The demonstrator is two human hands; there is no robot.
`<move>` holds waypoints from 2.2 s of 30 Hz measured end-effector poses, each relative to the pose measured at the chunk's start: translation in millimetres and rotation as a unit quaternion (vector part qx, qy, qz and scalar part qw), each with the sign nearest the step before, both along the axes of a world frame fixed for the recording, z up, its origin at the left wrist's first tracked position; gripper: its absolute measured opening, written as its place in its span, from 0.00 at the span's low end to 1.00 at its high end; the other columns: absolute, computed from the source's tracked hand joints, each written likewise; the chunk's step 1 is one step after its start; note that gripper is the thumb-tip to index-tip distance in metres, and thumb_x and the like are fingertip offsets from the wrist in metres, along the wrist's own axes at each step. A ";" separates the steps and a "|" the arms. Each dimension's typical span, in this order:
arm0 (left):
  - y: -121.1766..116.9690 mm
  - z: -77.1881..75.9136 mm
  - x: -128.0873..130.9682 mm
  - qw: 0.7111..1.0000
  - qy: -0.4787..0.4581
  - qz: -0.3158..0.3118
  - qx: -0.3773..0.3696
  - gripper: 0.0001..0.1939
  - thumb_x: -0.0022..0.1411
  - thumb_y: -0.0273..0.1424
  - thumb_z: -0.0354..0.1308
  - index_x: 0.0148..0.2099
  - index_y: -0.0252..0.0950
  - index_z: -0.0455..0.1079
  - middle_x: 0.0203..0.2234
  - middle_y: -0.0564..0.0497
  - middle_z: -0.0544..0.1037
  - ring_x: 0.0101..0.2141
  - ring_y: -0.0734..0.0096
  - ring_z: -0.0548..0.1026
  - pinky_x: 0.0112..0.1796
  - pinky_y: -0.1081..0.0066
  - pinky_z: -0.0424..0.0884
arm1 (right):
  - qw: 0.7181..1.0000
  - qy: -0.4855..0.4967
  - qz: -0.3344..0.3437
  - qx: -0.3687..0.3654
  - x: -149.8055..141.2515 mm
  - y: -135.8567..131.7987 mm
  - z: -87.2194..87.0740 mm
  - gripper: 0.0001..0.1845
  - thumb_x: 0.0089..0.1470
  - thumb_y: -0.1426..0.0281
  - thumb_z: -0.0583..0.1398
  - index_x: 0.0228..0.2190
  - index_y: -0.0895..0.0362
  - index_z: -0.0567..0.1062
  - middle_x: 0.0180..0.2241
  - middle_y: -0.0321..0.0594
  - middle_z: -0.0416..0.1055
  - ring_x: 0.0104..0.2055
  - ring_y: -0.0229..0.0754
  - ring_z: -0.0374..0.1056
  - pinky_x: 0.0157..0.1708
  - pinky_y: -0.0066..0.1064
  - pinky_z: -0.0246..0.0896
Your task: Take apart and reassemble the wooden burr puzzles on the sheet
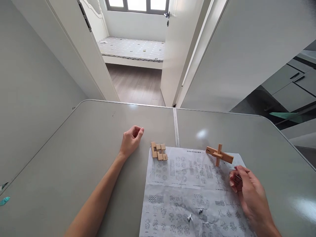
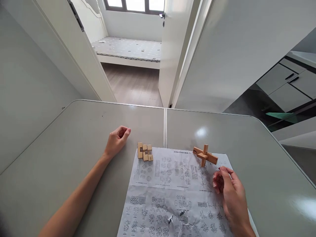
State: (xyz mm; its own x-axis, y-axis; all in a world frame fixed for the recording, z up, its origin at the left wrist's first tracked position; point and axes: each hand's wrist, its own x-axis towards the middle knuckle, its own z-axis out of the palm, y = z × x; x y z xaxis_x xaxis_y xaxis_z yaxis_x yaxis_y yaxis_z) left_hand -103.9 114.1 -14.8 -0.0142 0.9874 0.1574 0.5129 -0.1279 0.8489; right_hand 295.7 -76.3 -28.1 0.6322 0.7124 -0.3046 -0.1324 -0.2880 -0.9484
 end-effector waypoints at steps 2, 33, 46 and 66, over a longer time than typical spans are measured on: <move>-1.7 -0.2 -0.5 1.000 0.003 -0.003 -0.004 0.18 0.70 0.47 0.57 0.34 0.39 0.69 0.21 0.58 0.66 0.22 0.74 0.61 0.28 0.71 0.61 | 1.000 -0.015 -0.011 0.013 -2.6 3.9 -2.9 0.26 0.55 0.48 0.72 0.41 0.52 0.71 0.27 0.32 0.71 0.23 0.37 0.63 0.18 0.25 0.60; -10.7 2.1 2.4 0.999 0.012 -0.029 -0.031 0.18 0.72 0.47 0.54 0.34 0.40 0.67 0.23 0.57 0.71 0.23 0.73 0.65 0.29 0.71 0.64 | 0.984 -0.174 0.002 -0.039 -15.1 1.4 -20.1 0.36 0.53 0.36 0.69 0.45 0.55 0.78 0.29 0.37 0.76 0.26 0.41 0.67 0.23 0.30 0.63; -11.0 -2.0 2.6 0.999 0.021 -0.031 -0.022 0.17 0.72 0.45 0.55 0.34 0.40 0.68 0.22 0.57 0.71 0.24 0.73 0.66 0.30 0.71 0.65 | 0.981 -0.188 0.024 -0.042 -18.1 0.9 -13.1 0.34 0.56 0.37 0.67 0.43 0.54 0.79 0.30 0.38 0.75 0.26 0.41 0.66 0.24 0.31 0.65; -11.2 -2.5 2.8 0.999 0.036 -0.031 -0.010 0.16 0.72 0.44 0.56 0.34 0.39 0.68 0.23 0.57 0.71 0.24 0.73 0.67 0.30 0.71 0.64 | 0.986 -0.165 0.018 -0.028 -13.8 3.1 -16.0 0.39 0.54 0.38 0.70 0.51 0.56 0.76 0.31 0.39 0.78 0.26 0.42 0.70 0.22 0.29 0.64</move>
State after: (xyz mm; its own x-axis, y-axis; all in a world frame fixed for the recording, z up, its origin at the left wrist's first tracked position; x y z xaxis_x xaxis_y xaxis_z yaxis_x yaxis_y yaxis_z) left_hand -101.1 102.9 -17.3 0.0583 0.9890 0.1359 0.5643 -0.1449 0.8128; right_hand 281.9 -73.1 -44.1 0.6773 0.7248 -0.1262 0.1914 -0.3393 -0.9210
